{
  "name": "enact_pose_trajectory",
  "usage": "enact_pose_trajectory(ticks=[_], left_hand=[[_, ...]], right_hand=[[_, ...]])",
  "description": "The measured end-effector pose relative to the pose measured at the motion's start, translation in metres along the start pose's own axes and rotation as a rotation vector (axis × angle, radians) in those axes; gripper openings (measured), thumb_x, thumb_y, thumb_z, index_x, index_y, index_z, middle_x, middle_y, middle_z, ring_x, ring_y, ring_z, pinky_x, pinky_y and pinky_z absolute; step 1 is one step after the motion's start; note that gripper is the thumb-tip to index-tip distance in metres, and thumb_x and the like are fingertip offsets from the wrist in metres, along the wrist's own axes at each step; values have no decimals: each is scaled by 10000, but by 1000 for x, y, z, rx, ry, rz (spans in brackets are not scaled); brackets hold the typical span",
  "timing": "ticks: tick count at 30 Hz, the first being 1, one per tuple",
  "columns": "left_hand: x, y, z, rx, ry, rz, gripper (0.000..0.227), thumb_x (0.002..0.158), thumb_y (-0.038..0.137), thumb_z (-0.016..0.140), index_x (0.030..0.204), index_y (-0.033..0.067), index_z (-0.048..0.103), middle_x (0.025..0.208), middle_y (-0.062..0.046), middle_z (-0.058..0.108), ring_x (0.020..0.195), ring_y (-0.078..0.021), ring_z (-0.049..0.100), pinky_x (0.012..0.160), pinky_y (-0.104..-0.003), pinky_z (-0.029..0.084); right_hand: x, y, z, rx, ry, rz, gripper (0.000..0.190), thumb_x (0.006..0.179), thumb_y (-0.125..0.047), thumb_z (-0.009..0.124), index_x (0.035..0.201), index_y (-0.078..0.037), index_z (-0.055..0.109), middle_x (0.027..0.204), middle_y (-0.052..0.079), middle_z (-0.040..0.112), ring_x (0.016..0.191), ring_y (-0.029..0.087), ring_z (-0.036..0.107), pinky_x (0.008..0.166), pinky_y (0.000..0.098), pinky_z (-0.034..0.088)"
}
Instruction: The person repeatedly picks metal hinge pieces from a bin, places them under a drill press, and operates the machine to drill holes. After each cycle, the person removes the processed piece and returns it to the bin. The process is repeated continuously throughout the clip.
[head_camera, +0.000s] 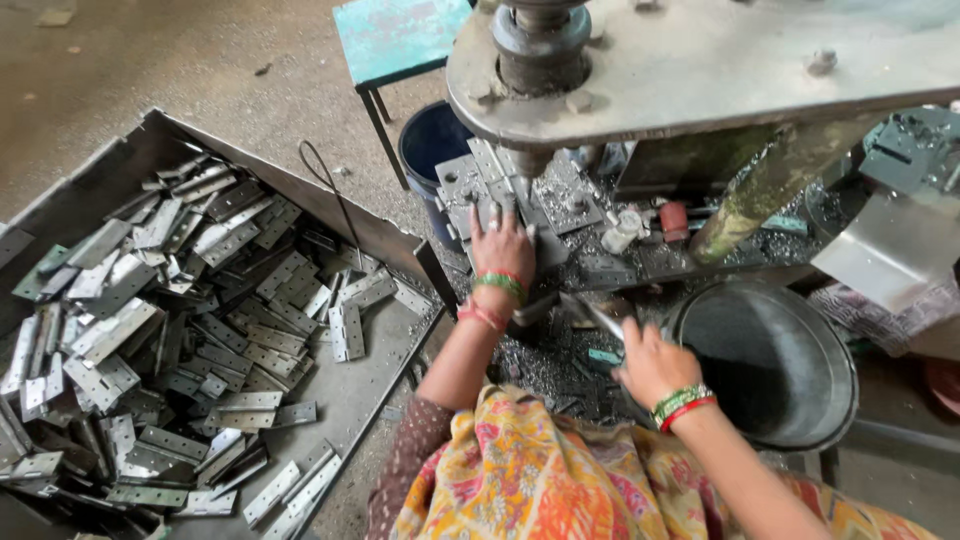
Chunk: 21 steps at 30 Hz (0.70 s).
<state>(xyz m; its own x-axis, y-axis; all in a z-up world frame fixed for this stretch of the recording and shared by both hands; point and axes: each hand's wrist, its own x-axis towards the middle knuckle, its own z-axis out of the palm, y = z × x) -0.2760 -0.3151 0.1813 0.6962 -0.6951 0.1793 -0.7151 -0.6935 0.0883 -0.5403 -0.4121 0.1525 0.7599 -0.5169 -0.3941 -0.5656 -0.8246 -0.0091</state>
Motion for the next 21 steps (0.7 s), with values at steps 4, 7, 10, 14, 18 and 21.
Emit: enact_pose_trajectory(ticks=[4,7,10,14,18,21], left_hand=[[15,-7,10,61,47,13,364,965,262,481,1115,75,756,1456,-129,554,1400,-274,457,1225,-604,55],[17,-12,16,91,107,32,375,964,219,476,1175,62,744,1423,-120,575,1407,-269,460,1234,-622,52],[3,-10,22,40,70,41,356,1003,231,471,1147,74,755,1485,-123,548,1421,-275,463,1258,-612,52],[3,-8,14,-1,23,66,341,959,261,480,1047,111,773,1487,-149,518,1400,-293,461,1218,-609,43],[13,-13,18,45,12,47,321,944,203,479,1029,135,781,1500,-127,513,1412,-264,466,1226,-618,39],[27,-15,15,43,42,35,333,989,208,470,1097,109,770,1477,-123,540,1406,-269,484,1253,-620,41]], right_hand=[[-2,-6,-4,15,28,36,744,846,-455,785,1406,-132,417,1268,216,606,1033,393,718,846,469,606],[-3,-6,14,24,-54,-1,931,780,-437,837,1475,-108,313,1333,292,510,1055,425,687,865,458,597],[-3,1,26,47,-117,-35,952,789,-454,840,1476,-78,299,1339,317,500,1082,443,670,890,465,583],[-1,4,11,29,-99,-15,981,817,-440,814,1529,-100,231,1338,285,506,1038,431,690,878,483,576],[6,4,16,17,71,-1,693,851,-478,775,1349,-117,455,1266,206,627,1011,397,729,824,474,608],[16,7,35,-11,52,-11,772,849,-397,775,1447,-113,379,1298,263,575,960,405,730,777,465,615]])
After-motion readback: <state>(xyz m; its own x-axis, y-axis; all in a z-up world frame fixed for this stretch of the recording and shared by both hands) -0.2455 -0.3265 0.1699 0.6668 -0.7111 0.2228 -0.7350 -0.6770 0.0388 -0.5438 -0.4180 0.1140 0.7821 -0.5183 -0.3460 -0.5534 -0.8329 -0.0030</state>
